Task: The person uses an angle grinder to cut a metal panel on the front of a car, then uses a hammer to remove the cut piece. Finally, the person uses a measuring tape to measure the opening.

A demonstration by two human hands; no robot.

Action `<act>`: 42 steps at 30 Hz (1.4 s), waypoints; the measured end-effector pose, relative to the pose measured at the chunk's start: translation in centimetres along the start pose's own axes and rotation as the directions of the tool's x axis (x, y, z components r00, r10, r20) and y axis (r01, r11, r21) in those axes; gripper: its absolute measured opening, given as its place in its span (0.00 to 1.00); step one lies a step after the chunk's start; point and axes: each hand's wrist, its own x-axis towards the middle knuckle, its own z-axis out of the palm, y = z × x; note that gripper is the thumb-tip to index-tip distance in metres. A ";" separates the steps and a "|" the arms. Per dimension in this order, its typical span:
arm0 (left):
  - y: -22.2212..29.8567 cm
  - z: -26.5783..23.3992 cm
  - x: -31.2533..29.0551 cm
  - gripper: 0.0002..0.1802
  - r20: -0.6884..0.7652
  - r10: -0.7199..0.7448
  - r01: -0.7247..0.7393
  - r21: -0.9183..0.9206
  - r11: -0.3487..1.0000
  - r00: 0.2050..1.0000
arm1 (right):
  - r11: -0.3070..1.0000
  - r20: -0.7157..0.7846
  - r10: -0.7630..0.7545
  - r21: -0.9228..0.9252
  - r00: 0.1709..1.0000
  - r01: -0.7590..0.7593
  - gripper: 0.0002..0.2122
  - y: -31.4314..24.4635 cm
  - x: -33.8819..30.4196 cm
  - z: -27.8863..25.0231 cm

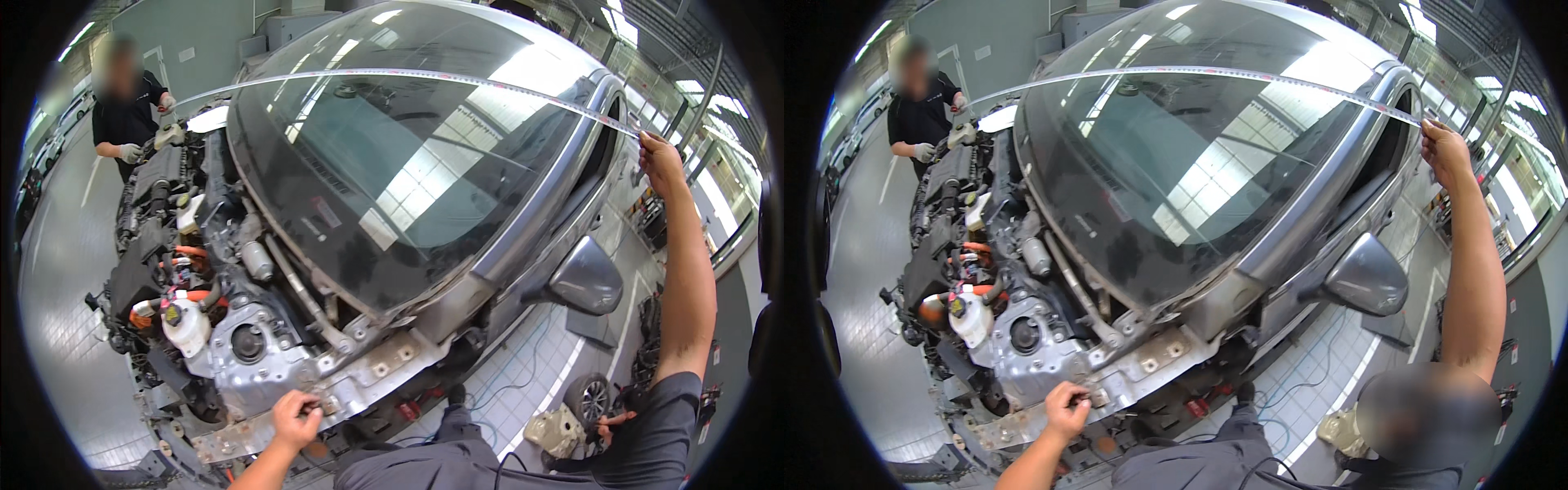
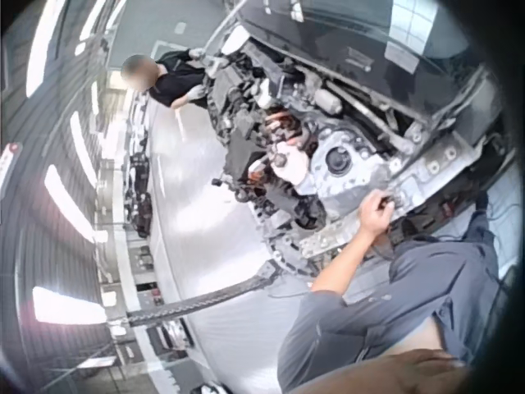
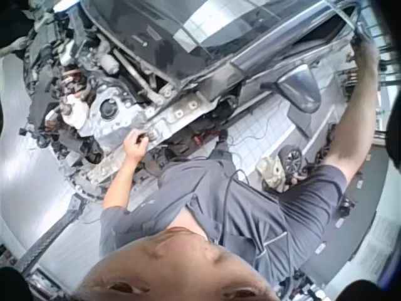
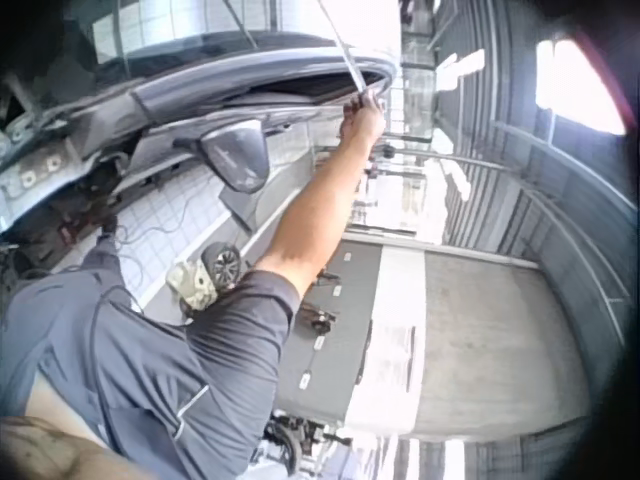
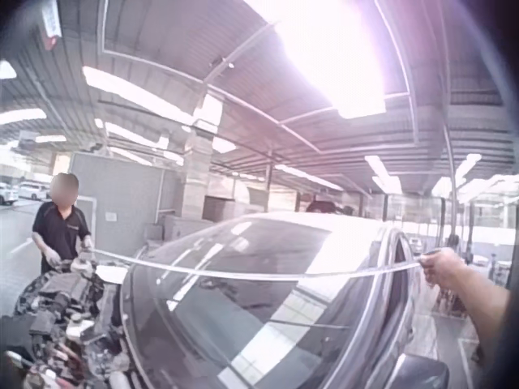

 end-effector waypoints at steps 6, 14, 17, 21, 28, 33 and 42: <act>2.8 3.2 1.0 0.10 -0.223 -0.106 0.127 0.078 0.989 0.969 | 0.986 0.136 -0.064 -0.146 0.989 0.083 0.08 -1.6 10.4 1.2; 3.1 11.3 2.7 0.08 -0.569 -0.063 0.392 0.478 0.786 0.820 | 0.922 0.200 -0.146 -0.327 0.969 0.206 0.09 -0.6 29.6 2.5; 3.8 11.8 2.9 0.09 -0.651 -0.095 0.480 0.444 0.757 0.753 | 0.831 0.299 -0.152 -0.477 0.942 0.285 0.09 1.5 34.4 2.9; 3.0 11.7 2.1 0.09 -0.669 -0.054 0.484 0.478 0.733 0.742 | 0.649 0.433 -0.267 -0.580 0.861 0.493 0.12 4.0 40.0 3.9; 5.1 12.4 4.0 0.06 -0.680 -0.099 0.492 0.413 0.767 0.726 | 0.412 0.528 -0.405 -0.624 0.747 0.664 0.13 4.2 41.7 1.7; 4.2 11.6 4.2 0.05 -0.661 -0.053 0.457 0.455 0.764 0.748 | 0.430 0.510 -0.396 -0.632 0.764 0.645 0.10 9.6 52.4 -1.8; 5.5 11.1 4.1 0.07 -0.686 -0.078 0.495 0.436 0.752 0.723 | 0.426 0.499 -0.551 -0.521 0.669 0.740 0.11 11.0 51.7 -2.7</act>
